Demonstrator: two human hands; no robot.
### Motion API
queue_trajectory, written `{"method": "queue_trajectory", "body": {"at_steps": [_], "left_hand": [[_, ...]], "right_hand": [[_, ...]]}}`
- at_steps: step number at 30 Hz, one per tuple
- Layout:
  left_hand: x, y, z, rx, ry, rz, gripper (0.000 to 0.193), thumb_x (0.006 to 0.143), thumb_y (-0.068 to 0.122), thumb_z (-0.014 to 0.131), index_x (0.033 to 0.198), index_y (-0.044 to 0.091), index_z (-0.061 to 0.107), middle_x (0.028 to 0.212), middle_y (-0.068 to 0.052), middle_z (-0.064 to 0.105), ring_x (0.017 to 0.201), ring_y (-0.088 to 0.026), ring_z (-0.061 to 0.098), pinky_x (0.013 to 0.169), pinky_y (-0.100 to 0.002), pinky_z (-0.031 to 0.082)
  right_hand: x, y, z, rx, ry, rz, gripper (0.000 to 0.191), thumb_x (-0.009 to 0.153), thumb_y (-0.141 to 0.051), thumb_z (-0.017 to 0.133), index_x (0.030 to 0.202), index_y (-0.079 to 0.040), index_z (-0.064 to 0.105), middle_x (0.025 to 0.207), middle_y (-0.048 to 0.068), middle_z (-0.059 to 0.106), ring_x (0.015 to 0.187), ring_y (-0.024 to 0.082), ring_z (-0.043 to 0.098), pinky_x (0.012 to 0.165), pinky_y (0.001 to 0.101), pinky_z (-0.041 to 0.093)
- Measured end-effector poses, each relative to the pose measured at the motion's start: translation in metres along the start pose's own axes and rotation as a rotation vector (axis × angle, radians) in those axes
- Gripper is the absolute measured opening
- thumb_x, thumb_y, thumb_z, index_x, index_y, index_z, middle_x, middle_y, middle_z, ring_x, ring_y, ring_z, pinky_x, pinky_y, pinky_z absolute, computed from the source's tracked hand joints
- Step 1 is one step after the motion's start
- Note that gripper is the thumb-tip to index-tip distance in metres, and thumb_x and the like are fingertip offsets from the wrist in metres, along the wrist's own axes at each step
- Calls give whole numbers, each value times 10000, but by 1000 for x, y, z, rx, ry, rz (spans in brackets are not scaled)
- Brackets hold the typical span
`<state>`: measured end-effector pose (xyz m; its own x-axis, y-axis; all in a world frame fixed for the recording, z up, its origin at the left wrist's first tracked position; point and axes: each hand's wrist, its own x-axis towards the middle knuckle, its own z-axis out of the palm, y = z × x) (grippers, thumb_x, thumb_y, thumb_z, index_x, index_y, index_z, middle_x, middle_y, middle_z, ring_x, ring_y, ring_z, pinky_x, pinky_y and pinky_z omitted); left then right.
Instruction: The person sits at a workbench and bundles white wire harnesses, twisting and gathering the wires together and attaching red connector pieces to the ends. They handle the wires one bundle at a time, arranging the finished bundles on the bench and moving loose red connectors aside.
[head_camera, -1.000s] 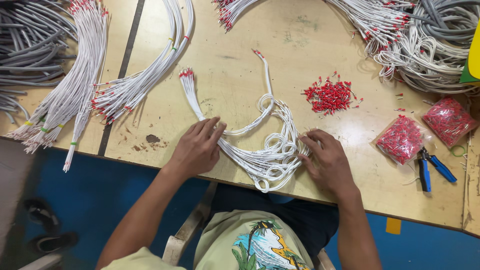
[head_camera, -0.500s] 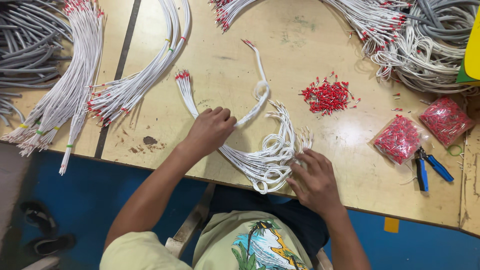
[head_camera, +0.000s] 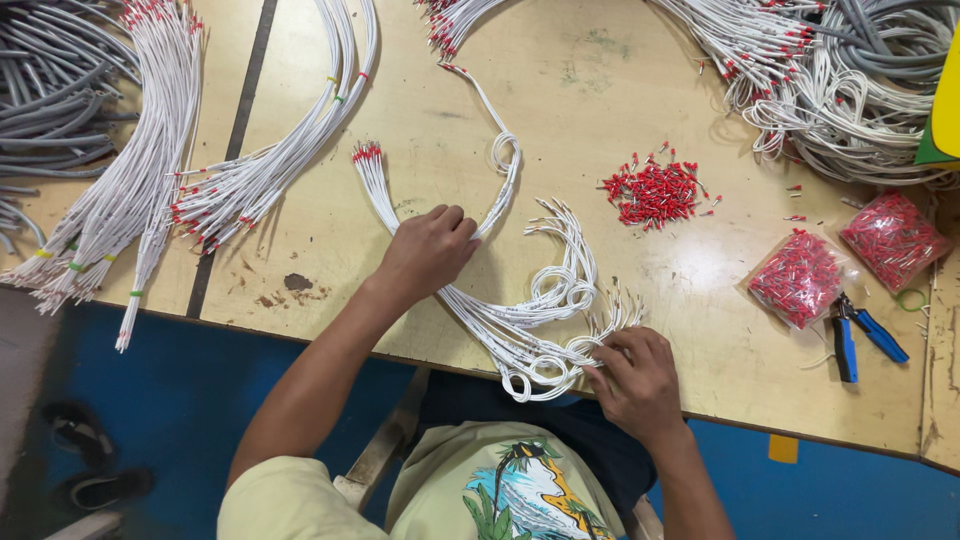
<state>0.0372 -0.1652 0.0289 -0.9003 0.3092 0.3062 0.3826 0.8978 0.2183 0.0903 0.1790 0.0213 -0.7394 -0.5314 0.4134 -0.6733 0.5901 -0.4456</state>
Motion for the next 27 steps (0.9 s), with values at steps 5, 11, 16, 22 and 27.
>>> {"method": "queue_trajectory", "body": {"at_steps": [5, 11, 16, 22, 27], "left_hand": [[-7, 4, -1, 16, -13, -10, 184, 877, 180, 751, 836, 58, 620, 817, -63, 592, 796, -227, 646, 620, -373, 532], [-11, 11, -9, 29, -19, -37, 238, 849, 234, 779, 854, 52, 626, 819, -71, 591, 796, -234, 642, 620, -383, 525], [-7, 31, -12, 17, 86, 21, 330, 822, 288, 799, 912, 10, 647, 894, -117, 611, 810, -263, 629, 677, -402, 505], [-1, 89, 6, -262, 32, 24, 282, 883, 229, 755, 1044, 19, 659, 937, -123, 622, 913, -284, 637, 755, -418, 501], [20, 92, 24, -360, 20, -84, 393, 890, 197, 732, 1230, 30, 629, 1073, -119, 669, 1067, -312, 639, 895, -445, 488]], "right_hand": [[2, -1, -2, 37, 0, 35, 199, 757, -128, 809, 915, -68, 704, 1002, 96, 655, 1036, 331, 618, 921, 464, 497], [7, -3, -4, 66, 6, 66, 214, 741, -106, 822, 913, -65, 700, 1024, 96, 660, 1102, 329, 614, 939, 452, 500], [11, -3, -6, 116, 38, 63, 214, 747, -84, 816, 926, -79, 697, 1093, 100, 670, 1180, 329, 605, 990, 445, 504], [25, -6, 3, 108, 122, 110, 351, 826, -53, 789, 1146, -71, 643, 1181, 127, 647, 1183, 320, 609, 1012, 447, 510], [53, -10, 21, 100, 112, 119, 540, 828, -52, 788, 1330, -36, 588, 1264, 170, 618, 1210, 361, 591, 1037, 459, 499]]}}
